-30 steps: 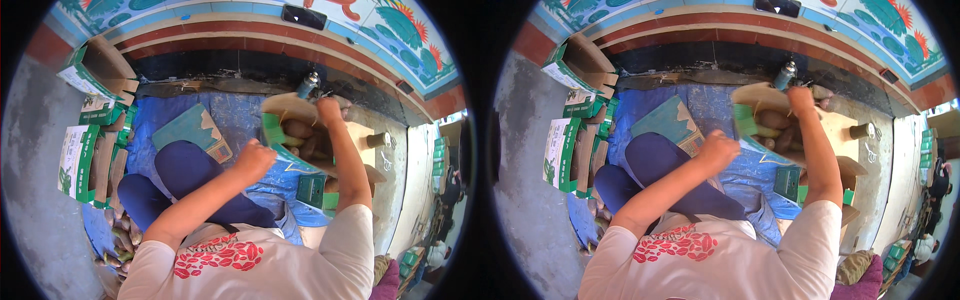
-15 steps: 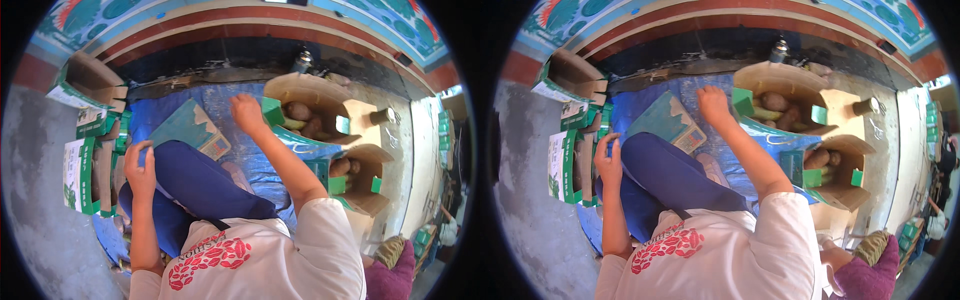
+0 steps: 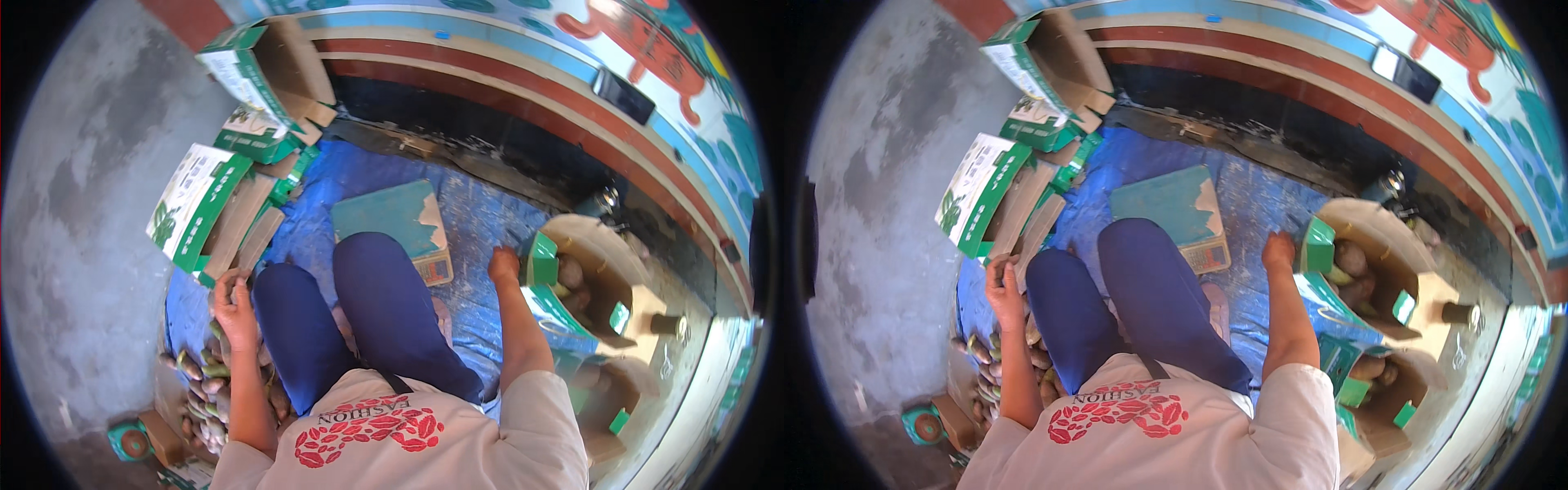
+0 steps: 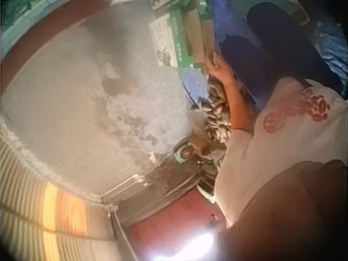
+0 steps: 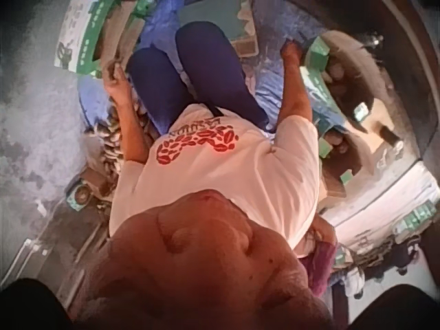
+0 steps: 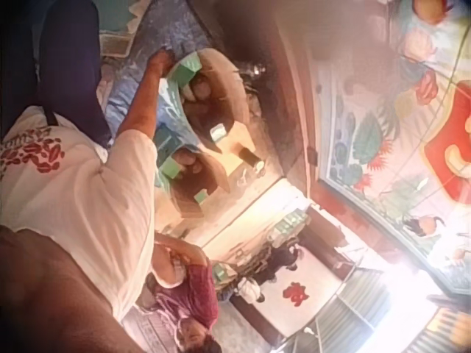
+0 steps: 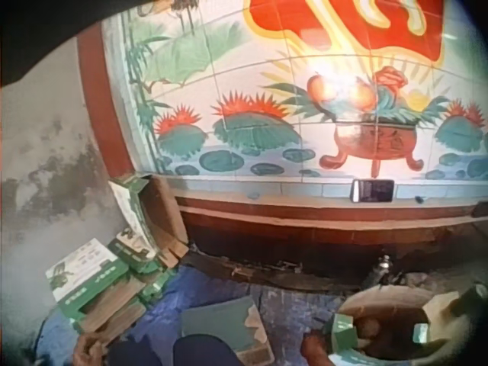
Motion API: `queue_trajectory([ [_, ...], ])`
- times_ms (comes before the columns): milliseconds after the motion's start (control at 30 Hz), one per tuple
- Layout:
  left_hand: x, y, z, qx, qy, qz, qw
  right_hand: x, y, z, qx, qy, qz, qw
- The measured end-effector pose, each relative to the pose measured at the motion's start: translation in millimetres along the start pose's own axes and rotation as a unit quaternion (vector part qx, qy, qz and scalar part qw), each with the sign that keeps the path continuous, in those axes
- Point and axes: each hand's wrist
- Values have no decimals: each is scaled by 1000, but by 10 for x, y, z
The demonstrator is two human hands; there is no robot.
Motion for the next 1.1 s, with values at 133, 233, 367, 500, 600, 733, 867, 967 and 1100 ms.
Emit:
queue_trajectory([
  [133, 26, -46, -139, 54, 13, -42, 998, -142, 121, 26, 18, -10, -44, 999],
  [233, 64, -37, -171, 138, 20, -77, 987, -220, 217, -5, 75, -41, -215, 973],
  [367, 100, -113, -206, 81, 33, -27, 996, -325, 353, -58, 120, -66, -316, 939],
  [500, 195, -249, -270, 88, 47, -21, 995, -366, 433, -110, 143, 14, -273, 951],
  [600, 233, -295, -316, 78, 56, 13, 995, -353, 527, -157, 138, -13, -270, 953],
  [733, 316, -435, -379, 73, 70, 45, 994, -421, 774, -344, 123, 65, -254, 957],
  [867, 412, -631, -436, 88, 79, 74, 990, -423, 1120, -588, 131, 22, -249, 959],
  [967, 433, -798, -430, 125, 81, 75, 986, -443, 1508, -850, 132, 42, -207, 968],
  [1100, 541, -969, -314, 107, 102, 118, 982, -278, 1510, -1258, 151, 81, -167, 971],
])
Point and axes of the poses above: each hand's wrist, its own z-axis towards the middle knuckle, its own x-axis out of the back of the hand, y = z × x, and after that the axes turned 4 degrees about -x, right-handed
